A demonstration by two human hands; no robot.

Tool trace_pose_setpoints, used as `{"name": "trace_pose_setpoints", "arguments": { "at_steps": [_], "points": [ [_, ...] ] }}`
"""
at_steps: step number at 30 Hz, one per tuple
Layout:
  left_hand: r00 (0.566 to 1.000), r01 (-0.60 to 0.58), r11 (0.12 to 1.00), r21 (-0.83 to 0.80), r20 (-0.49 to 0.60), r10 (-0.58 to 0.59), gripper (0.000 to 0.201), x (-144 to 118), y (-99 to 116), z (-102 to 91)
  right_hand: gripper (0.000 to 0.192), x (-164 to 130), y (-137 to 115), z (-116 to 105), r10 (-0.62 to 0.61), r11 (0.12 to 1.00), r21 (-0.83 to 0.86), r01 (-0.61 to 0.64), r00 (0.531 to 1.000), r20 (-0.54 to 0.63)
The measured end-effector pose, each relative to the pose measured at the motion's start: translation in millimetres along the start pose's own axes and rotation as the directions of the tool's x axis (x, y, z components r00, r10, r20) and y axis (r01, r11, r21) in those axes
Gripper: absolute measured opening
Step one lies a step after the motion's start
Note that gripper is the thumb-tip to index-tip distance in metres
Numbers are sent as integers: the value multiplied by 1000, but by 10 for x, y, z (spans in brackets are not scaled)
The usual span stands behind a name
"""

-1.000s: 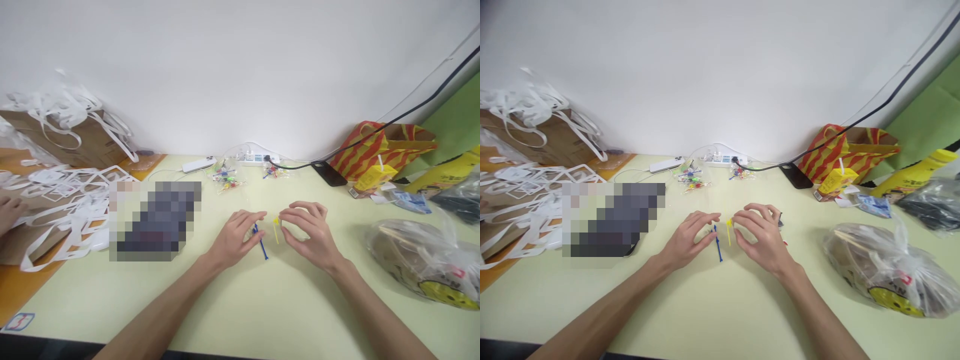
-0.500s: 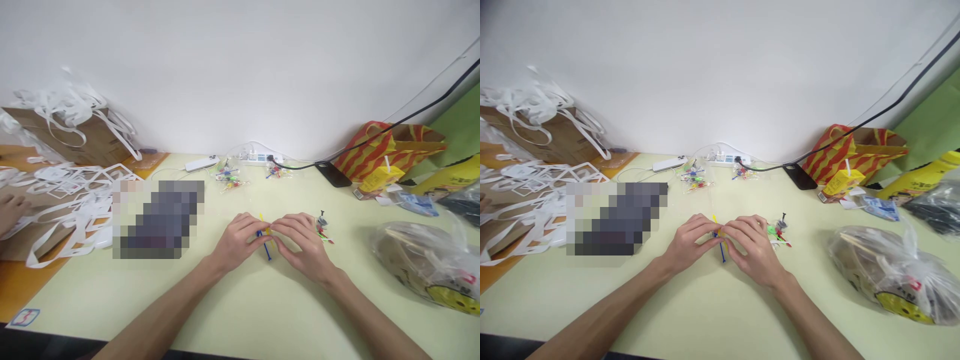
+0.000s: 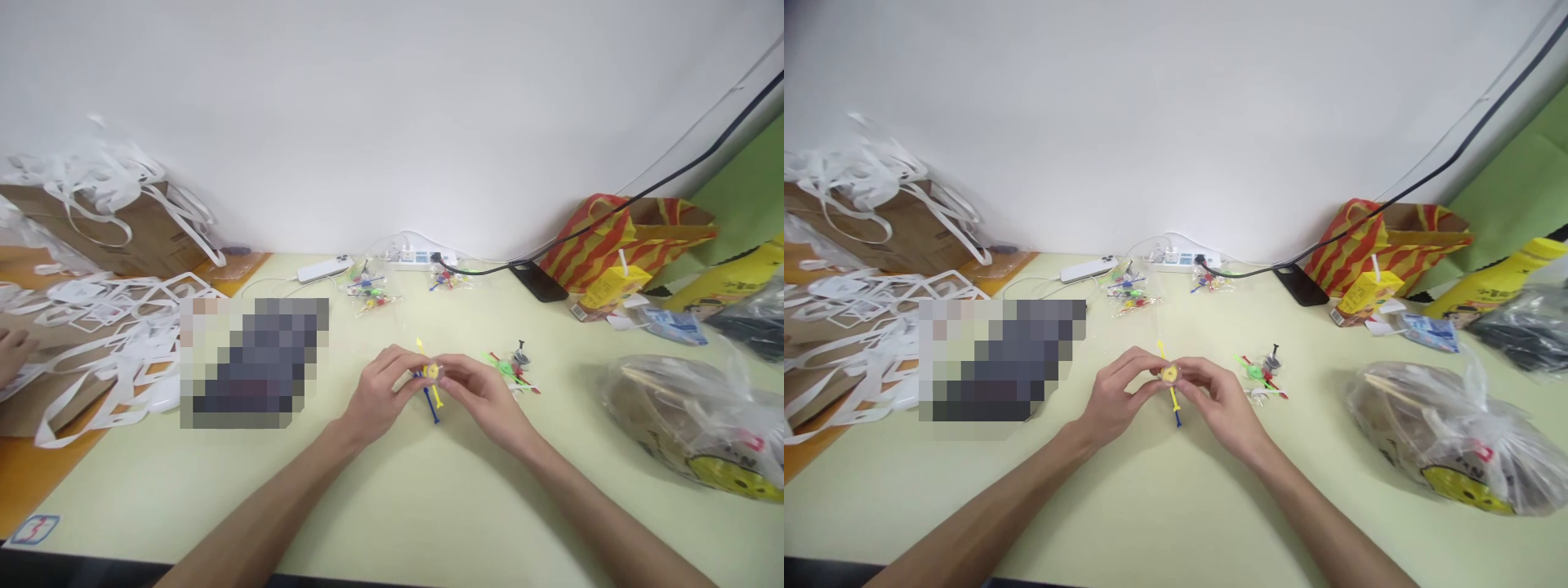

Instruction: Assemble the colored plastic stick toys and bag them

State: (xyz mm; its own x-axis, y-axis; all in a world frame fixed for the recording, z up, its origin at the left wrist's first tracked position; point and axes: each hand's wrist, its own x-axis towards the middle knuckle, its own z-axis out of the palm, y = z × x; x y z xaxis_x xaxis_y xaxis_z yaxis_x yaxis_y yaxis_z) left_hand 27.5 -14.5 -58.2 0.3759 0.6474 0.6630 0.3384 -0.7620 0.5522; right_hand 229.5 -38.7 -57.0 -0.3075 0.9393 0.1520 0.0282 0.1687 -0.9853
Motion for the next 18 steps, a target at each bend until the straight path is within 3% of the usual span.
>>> {"name": "trace_pose_setpoints", "arguments": {
  "at_steps": [3,8,14,18],
  "points": [
    [1000,-17,1000,-18,14,18,12,3,-4,4,26,14,-21,14,119,964,228,-136,989,90],
    [998,-35,999,-32,42,37,15,15,11,-1,27,16,-2,14,184,882,413,-227,973,140],
    [996,-52,995,80,72,46,41,14,40,-1,30,29,51,9,227,884,410,-226,973,47],
    [992,-58,992,113,122,44,36,4,27,3,28,39,57,-5,218,924,327,-201,976,-17]
  ]
}}
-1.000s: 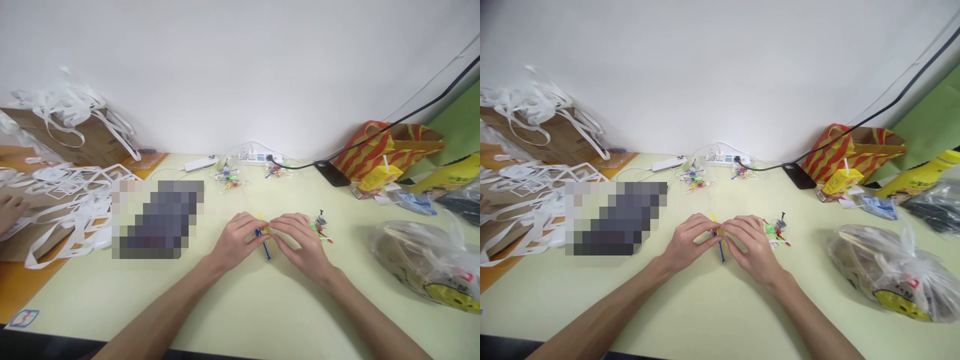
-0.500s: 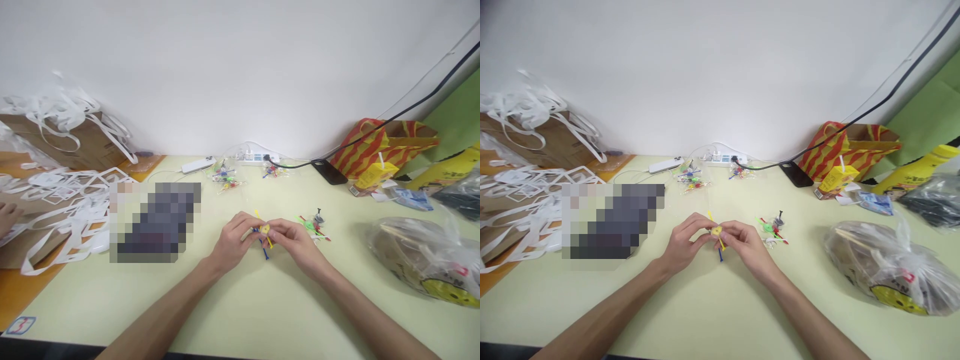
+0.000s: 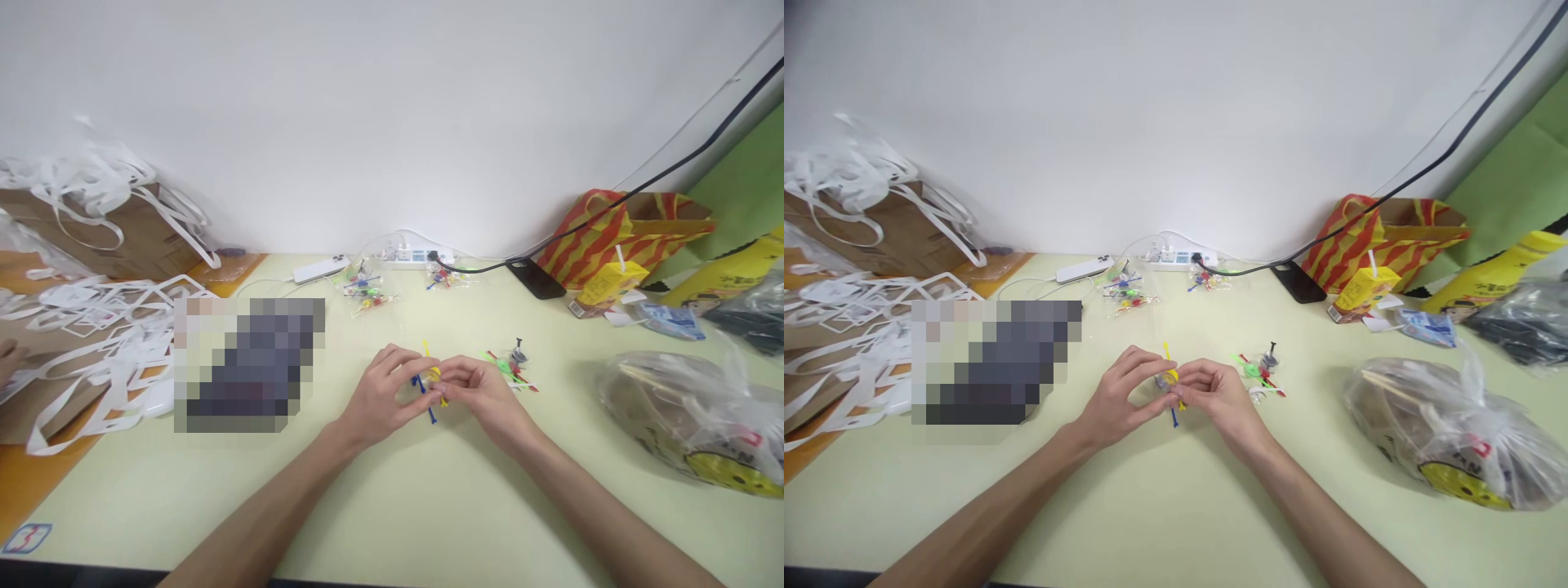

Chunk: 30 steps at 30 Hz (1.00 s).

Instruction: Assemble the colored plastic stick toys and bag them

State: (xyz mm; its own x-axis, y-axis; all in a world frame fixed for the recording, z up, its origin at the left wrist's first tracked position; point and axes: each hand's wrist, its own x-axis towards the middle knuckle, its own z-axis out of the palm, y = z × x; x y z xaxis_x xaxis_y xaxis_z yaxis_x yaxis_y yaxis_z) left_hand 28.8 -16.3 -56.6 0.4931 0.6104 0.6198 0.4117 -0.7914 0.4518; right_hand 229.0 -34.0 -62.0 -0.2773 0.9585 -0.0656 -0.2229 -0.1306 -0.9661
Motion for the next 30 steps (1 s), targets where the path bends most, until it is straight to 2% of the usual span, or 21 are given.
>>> {"name": "trace_pose_setpoints", "arguments": {
  "at_steps": [4,10,19,26,30],
  "points": [
    [1000,16,1000,5,12,-16,30,6,4,-3,25,9,11,-17,-25,999,-32,25,999,-26],
    [999,41,995,-87,23,-39,18,8,-10,-12,30,12,6,-20,6,1000,-30,-7,1000,-20],
    [990,139,977,-160,-6,-141,12,-18,14,18,32,3,22,-2,92,989,110,-97,995,48],
    [994,56,984,-168,-84,-71,14,7,5,4,38,-1,-1,17,175,954,238,-185,982,63],
    [991,74,977,-202,-92,-95,12,30,16,-1,40,-7,80,64,207,915,335,-225,974,90]
  ]
}}
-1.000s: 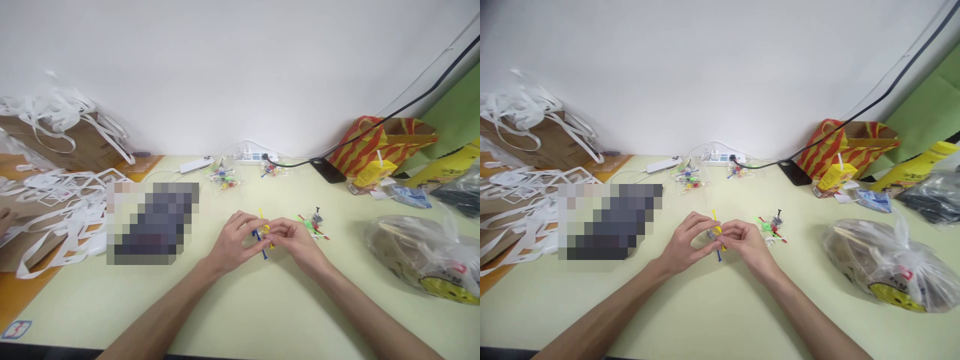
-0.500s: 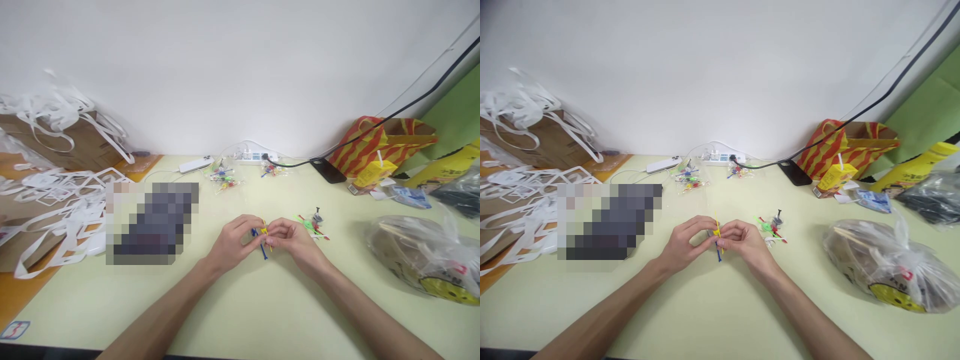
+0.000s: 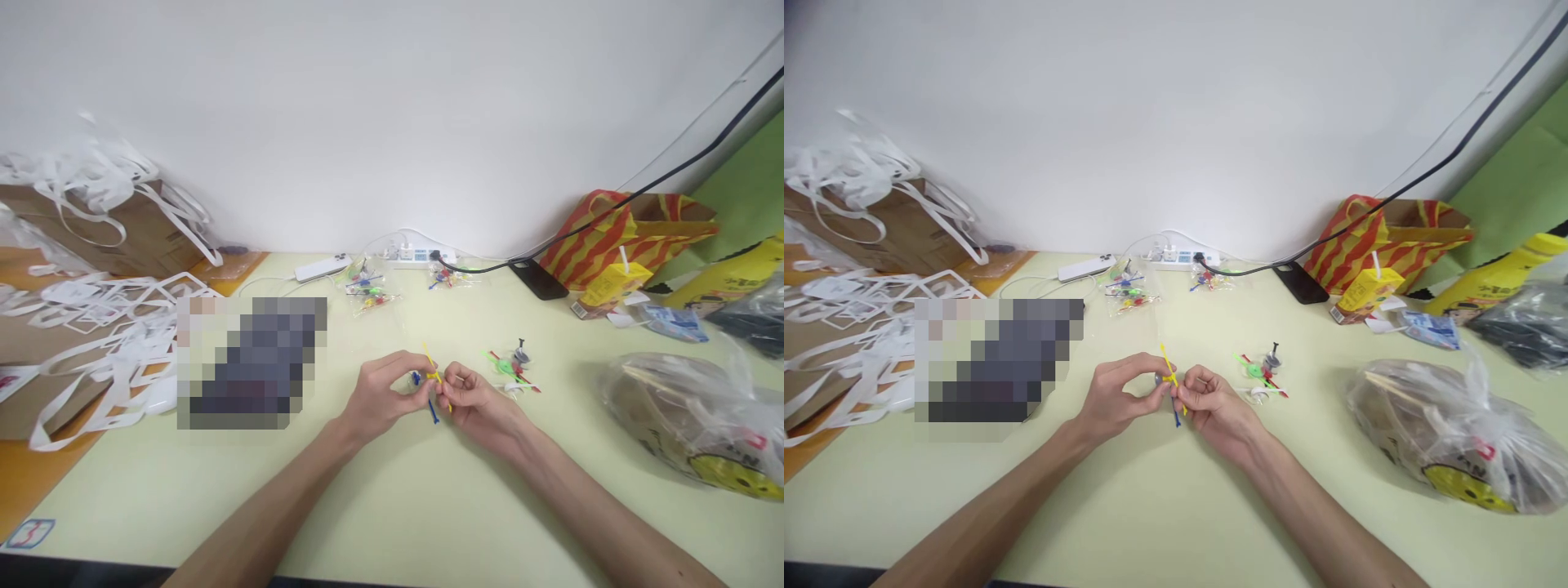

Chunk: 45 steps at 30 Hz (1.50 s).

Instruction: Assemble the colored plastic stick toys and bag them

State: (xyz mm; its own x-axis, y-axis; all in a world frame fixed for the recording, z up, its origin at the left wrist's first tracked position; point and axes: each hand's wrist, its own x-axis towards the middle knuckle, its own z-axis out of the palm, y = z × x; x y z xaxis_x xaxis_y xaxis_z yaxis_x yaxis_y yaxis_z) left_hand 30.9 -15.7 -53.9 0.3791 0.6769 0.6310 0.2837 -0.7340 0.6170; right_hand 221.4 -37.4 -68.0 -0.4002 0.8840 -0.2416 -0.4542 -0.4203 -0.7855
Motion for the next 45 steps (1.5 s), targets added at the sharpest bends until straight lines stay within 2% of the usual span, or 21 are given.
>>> {"name": "trace_pose_setpoints", "arguments": {
  "at_steps": [4,7,10,13,15,18,21,23,28,32,34,38,42,45],
  "points": [
    [996,91,993,-69,-4,-92,12,19,31,14,42,8,64,22,-16,1000,27,16,1000,16],
    [982,185,976,-112,-23,-188,10,29,-34,-48,42,11,13,-51,-126,991,-45,127,992,19],
    [943,280,949,-142,-143,-300,7,44,-174,-189,40,6,-108,-167,-301,944,-136,300,954,11],
    [914,305,940,-156,-229,-335,14,54,-259,-289,31,-26,-228,-195,-318,935,-178,307,948,-33],
    [926,299,949,-101,-210,-314,22,42,-248,-269,31,-57,-283,-146,-265,944,-219,248,963,-54],
    [974,219,975,29,-65,-216,24,-13,-178,-122,32,-89,-320,-50,-253,909,-362,208,964,-83],
    [991,71,996,57,113,-77,21,-75,-134,48,28,-89,-307,-14,-316,821,-530,213,942,-112],
    [984,26,996,87,172,-40,20,-90,-136,120,23,-80,-272,-24,-345,748,-633,201,932,-111],
    [981,-30,953,301,192,-29,19,-41,-171,162,10,-74,-157,-52,-404,566,-808,164,910,-98],
    [973,-13,923,384,219,-78,20,-23,-172,165,9,-75,-123,-57,-484,389,-910,145,872,-69],
    [967,0,916,401,232,-101,18,-30,-168,168,10,-72,-119,-64,-482,281,-953,112,876,-39],
    [962,11,911,412,245,-122,15,-41,-167,173,13,-60,-92,-89,-405,73,-997,35,914,2],
    [960,15,919,394,252,-124,16,-48,-190,177,11,-55,-46,-93,-364,-40,-999,4,931,18],
    [955,20,934,355,270,-123,18,-57,-213,176,12,-62,-31,-71,-360,-82,-996,-16,933,14]
  ]
}}
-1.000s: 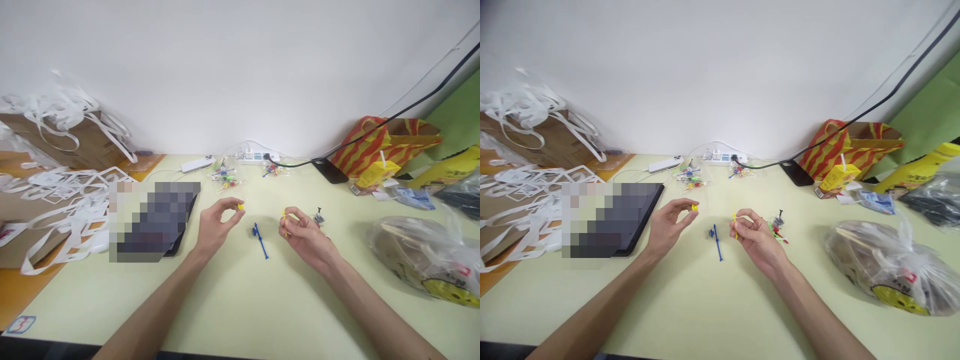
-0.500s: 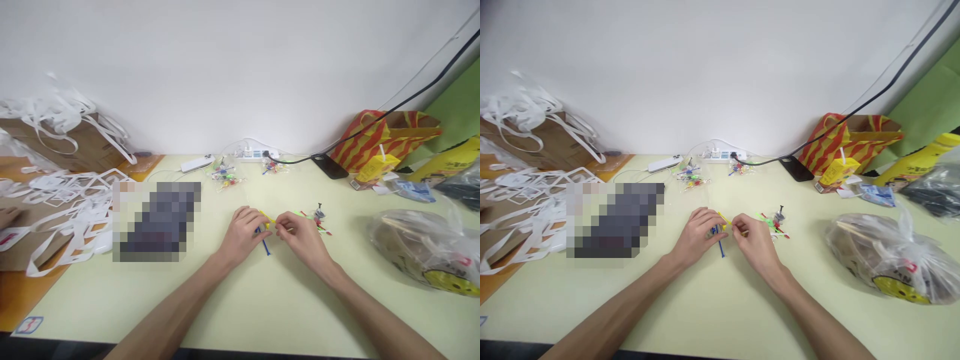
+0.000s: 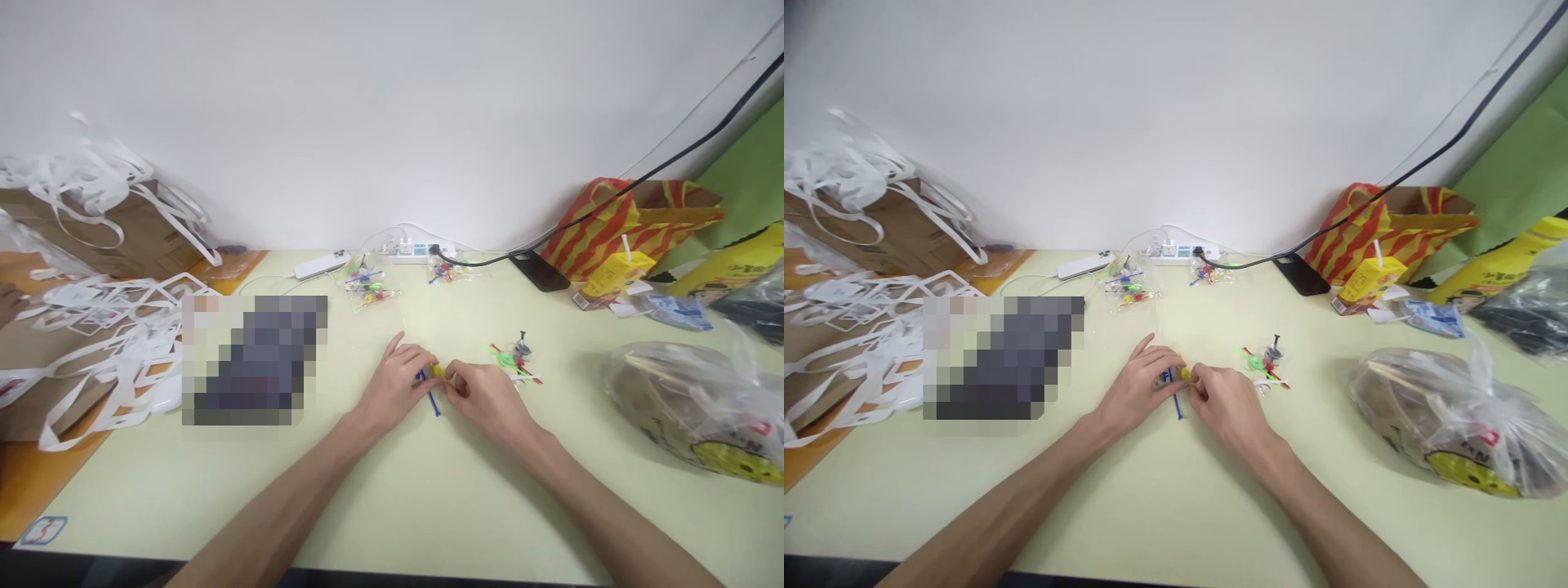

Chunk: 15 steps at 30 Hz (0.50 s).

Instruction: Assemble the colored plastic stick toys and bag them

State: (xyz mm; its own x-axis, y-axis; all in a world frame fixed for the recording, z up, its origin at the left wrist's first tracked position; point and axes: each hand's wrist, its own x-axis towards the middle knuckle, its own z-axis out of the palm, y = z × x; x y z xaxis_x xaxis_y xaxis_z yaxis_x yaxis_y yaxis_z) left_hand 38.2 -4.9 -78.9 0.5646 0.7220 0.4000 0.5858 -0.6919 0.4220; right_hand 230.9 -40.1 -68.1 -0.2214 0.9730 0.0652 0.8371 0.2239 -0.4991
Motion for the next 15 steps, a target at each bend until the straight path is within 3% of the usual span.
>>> {"name": "trace_pose_setpoints", "arguments": {
  "at_steps": [6,10,15],
  "points": [
    [1000,17,999,-28,-8,-17,31,-16,-30,-44,16,10,-21,-50,-4,999,38,2,999,40],
    [999,36,999,-32,25,-36,36,-27,-53,-82,5,22,5,-69,8,998,65,-13,998,67],
    [998,7,996,-93,67,-1,36,-41,-65,-85,19,15,12,-37,-20,999,49,16,997,79]
  ]
}}
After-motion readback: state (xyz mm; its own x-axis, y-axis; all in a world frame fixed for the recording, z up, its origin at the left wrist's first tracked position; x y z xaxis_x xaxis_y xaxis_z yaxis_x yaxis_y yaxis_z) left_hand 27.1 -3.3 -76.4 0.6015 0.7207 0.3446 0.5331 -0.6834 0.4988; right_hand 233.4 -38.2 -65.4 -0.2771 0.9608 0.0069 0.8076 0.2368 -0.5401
